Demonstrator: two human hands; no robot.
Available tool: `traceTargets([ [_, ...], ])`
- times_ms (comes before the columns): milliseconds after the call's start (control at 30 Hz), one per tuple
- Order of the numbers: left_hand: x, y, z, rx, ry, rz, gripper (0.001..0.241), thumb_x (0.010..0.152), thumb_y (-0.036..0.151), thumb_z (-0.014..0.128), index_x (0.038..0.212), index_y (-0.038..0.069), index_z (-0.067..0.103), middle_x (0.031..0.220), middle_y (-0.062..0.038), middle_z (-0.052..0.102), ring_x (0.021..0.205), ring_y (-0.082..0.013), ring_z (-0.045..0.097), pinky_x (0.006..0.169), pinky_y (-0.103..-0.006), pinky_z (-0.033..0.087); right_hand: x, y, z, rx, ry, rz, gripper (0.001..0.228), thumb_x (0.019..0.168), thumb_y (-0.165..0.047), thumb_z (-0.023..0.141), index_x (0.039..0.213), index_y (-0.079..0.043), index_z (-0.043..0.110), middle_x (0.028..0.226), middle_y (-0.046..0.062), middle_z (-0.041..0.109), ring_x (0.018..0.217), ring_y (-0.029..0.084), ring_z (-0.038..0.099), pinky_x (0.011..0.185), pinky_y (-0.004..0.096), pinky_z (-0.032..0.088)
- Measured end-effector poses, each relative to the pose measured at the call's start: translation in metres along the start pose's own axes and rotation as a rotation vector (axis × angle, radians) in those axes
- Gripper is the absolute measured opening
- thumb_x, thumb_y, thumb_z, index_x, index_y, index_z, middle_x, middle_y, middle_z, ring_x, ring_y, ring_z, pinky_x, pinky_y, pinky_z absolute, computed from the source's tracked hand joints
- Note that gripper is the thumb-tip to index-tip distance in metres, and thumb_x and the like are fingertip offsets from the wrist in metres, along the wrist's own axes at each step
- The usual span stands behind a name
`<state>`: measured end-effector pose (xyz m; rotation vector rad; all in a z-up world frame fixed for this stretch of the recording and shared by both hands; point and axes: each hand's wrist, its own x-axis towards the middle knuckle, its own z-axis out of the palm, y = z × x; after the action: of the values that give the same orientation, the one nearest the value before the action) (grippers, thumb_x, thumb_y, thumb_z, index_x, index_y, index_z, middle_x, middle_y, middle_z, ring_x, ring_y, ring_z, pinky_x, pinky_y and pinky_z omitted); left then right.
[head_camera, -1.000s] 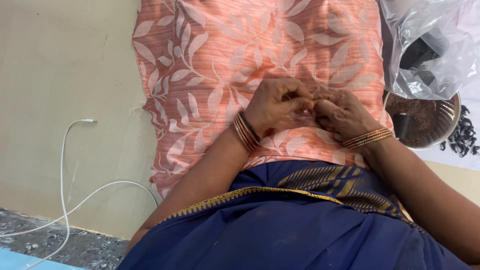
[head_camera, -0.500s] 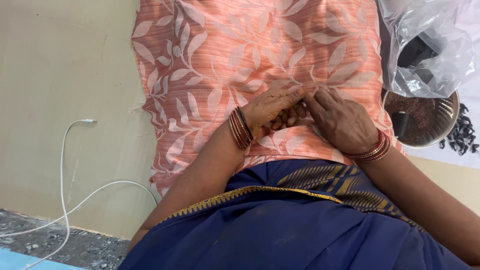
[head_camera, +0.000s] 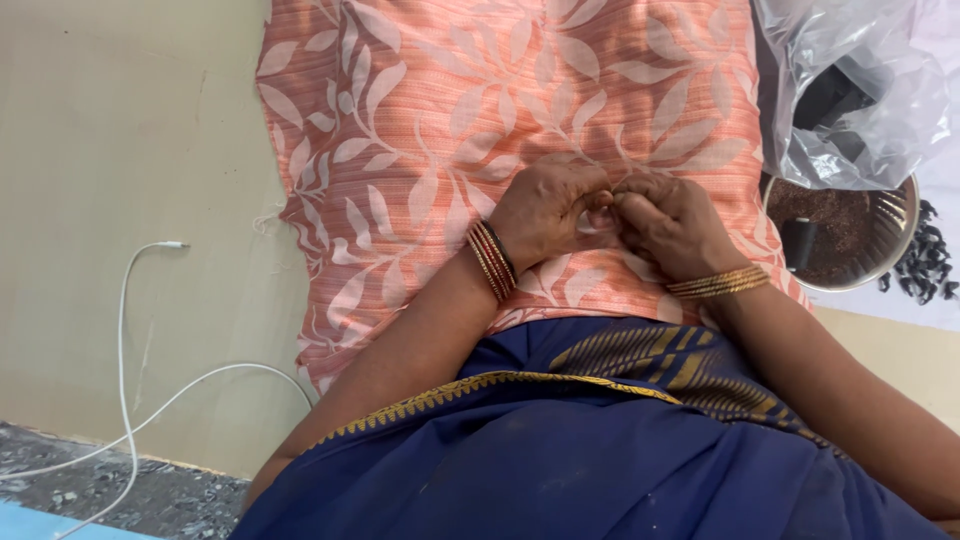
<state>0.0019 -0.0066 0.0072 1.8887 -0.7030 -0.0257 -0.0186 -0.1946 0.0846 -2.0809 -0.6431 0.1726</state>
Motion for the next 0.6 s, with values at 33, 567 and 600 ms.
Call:
traceTargets([
  [33, 0.000, 0.004, -0.001, 0.032, 0.029, 0.051, 0.025, 0.080, 0.023, 0.082, 0.092, 0.008, 0.066, 0.085, -0.010, 0.070, 0.087, -0.0286, 0.067, 0.079, -0.0425, 0.055, 0.002, -0.007, -0.002, 0.316, 0.005, 0.488, 0.017, 0.101, -0.014, 0.052, 0.101, -0.003, 0.065, 0.074, 0.002, 0.051, 0.060, 0.013, 0.045, 0.051, 0.032, 0.036],
  [567, -0.004, 0.009, 0.006, -0.031, 0.176, -0.010, 0.031, 0.112, 0.035, 0.057, 0.131, 0.011, 0.062, 0.102, -0.007, 0.076, 0.086, -0.0174, 0.076, 0.070, -0.0324, 0.061, -0.067, 0.030, -0.096, -0.178, 0.276, 0.211, 0.021, 0.107, -0.014, 0.055, 0.094, 0.001, 0.062, 0.080, 0.003, 0.057, 0.061, 0.012, 0.052, 0.055, 0.029, 0.039],
  [600, -0.003, 0.013, 0.003, -0.031, 0.171, -0.009, 0.031, 0.112, 0.035, 0.057, 0.131, 0.011, 0.062, 0.102, -0.007, 0.076, 0.086, -0.0174, 0.076, 0.070, -0.0324, 0.061, -0.081, 0.035, -0.113, -0.177, 0.280, 0.213, 0.021, 0.107, -0.014, 0.055, 0.094, 0.001, 0.062, 0.080, 0.003, 0.057, 0.061, 0.012, 0.052, 0.055, 0.029, 0.039],
])
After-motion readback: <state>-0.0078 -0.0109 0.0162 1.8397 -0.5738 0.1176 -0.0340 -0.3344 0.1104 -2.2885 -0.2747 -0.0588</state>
